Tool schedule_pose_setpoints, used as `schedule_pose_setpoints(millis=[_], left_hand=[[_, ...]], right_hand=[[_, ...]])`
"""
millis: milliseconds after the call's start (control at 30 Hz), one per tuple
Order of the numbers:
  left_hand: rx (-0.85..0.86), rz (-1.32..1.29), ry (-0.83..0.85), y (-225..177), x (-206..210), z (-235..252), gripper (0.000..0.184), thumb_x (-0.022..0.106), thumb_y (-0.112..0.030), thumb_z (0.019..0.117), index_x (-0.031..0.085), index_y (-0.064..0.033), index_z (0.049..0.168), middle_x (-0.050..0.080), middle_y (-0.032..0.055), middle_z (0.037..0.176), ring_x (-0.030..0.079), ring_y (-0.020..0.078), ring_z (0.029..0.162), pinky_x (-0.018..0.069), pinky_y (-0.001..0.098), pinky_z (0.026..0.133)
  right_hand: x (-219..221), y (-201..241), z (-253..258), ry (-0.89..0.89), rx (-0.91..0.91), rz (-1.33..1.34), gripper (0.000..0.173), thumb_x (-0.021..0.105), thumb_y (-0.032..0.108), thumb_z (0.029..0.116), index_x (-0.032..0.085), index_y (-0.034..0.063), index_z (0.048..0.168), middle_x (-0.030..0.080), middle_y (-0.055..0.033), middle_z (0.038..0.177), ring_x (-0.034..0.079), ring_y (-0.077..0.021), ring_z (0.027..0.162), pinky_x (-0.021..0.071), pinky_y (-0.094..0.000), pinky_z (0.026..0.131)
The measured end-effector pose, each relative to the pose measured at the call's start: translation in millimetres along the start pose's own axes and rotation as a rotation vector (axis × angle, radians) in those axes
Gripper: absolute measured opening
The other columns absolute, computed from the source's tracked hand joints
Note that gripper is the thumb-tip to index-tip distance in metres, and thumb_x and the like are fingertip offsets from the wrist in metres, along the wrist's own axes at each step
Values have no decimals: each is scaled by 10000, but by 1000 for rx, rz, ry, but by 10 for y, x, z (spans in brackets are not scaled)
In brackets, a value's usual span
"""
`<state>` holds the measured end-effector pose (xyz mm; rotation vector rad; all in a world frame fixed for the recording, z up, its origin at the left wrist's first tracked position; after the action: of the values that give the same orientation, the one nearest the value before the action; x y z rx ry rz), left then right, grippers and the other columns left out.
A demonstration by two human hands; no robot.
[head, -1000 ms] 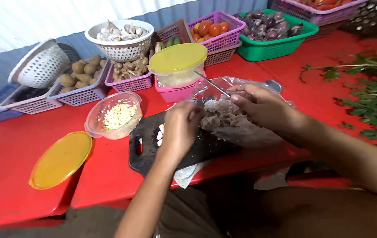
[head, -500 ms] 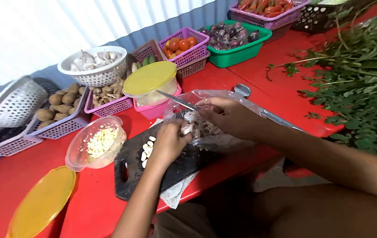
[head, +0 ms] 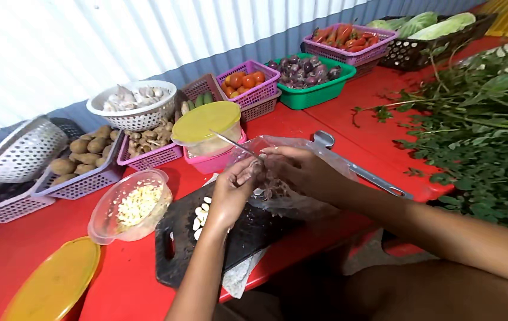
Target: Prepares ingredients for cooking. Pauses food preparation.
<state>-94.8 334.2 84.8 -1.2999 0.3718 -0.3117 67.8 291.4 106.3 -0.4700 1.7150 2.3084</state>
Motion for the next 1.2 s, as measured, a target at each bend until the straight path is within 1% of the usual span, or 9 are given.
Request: schedule_pose_setpoints(millis=[167, 267, 333, 500, 567, 667, 833, 967, 1200], left_hand=[[-51, -312, -2, 29, 50, 11, 302, 485, 12, 1034, 587, 56, 1315, 713, 129, 1105, 708, 171, 997, 576, 333, 955], [16, -235, -62, 24, 11, -8, 210, 544, 19, 993, 672, 44, 1158, 743, 81, 955, 710, 117, 868, 588, 276, 845], [75, -170, -75, -8, 8, -42, 181, 570, 34, 961, 691, 27, 1095, 758, 48, 917, 716, 91, 850, 592, 261, 841], [245, 7, -117, -132, 51, -131, 158, 613, 40, 911, 712, -39, 1007, 720, -56, 815, 672, 4, 751, 574, 185, 736], [323, 90, -162, -137, 58, -153, 146, 628, 43, 897, 714, -21, 997, 724, -43, 837, 665, -5, 746, 567, 178, 711], [416, 210, -225, -111, 96, -175, 173, 667, 0, 879, 716, 12, 1044, 731, -5, 908, 655, -13, 772, 559, 168, 717], [461, 351, -361, -143, 204, -157, 172, 719, -88, 835, 728, -25, 995, 693, -47, 782, 622, -34, 688, 536, 154, 657], [551, 555, -421, -154, 285, -124, 130, 745, -120, 815, 717, -36, 910, 700, 6, 783, 671, 31, 745, 571, 216, 724], [616, 754, -405, -59, 413, -61, 274, 736, -90, 814, 726, 40, 1054, 732, 112, 868, 697, 181, 760, 583, 323, 723]], right_hand=[[7, -18, -23, 72, 134, 187, 357, 469, 306, 1093, 588, 132, 1381, 522, 24, 687, 453, -28, 484, 397, -174, 437], [-38, 28, -28, 68, -7, 6, 454, 584, 358, 1035, 580, 104, 1412, 523, 49, 679, 458, -8, 538, 412, -178, 515], [-32, 46, -28, 70, -81, -139, 550, 621, 454, 998, 584, 100, 1418, 536, 50, 703, 475, -21, 595, 438, -208, 581], [11, 54, -32, 38, -154, -313, 495, 584, 583, 972, 690, 164, 1214, 579, 44, 754, 546, -57, 662, 494, -294, 630], [24, 41, -12, 40, -155, -313, 495, 582, 592, 970, 683, 153, 1175, 574, 36, 743, 553, -76, 659, 496, -315, 626], [50, 31, 17, 67, -141, -238, 434, 586, 562, 982, 628, 146, 1095, 499, 73, 666, 506, -37, 590, 460, -250, 571], [50, 51, 65, -53, -171, -295, 383, 585, 523, 995, 591, 143, 1045, 463, 58, 646, 490, -75, 566, 444, -296, 540], [66, 41, 132, -82, -140, -251, 363, 554, 484, 1024, 545, 122, 1001, 478, 24, 665, 503, -106, 575, 447, -320, 543], [99, -35, 214, -135, 67, -262, 371, 454, 400, 1092, 542, 46, 1022, 525, -72, 748, 564, -209, 677, 491, -419, 638]])
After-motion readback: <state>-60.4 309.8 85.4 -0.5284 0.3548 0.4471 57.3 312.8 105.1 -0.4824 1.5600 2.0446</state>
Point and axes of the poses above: each hand's wrist, its own z-axis towards the middle knuckle, its own x-axis out of the palm, y = z × x, the point moved 6 cm from there along z, towards the middle knuckle
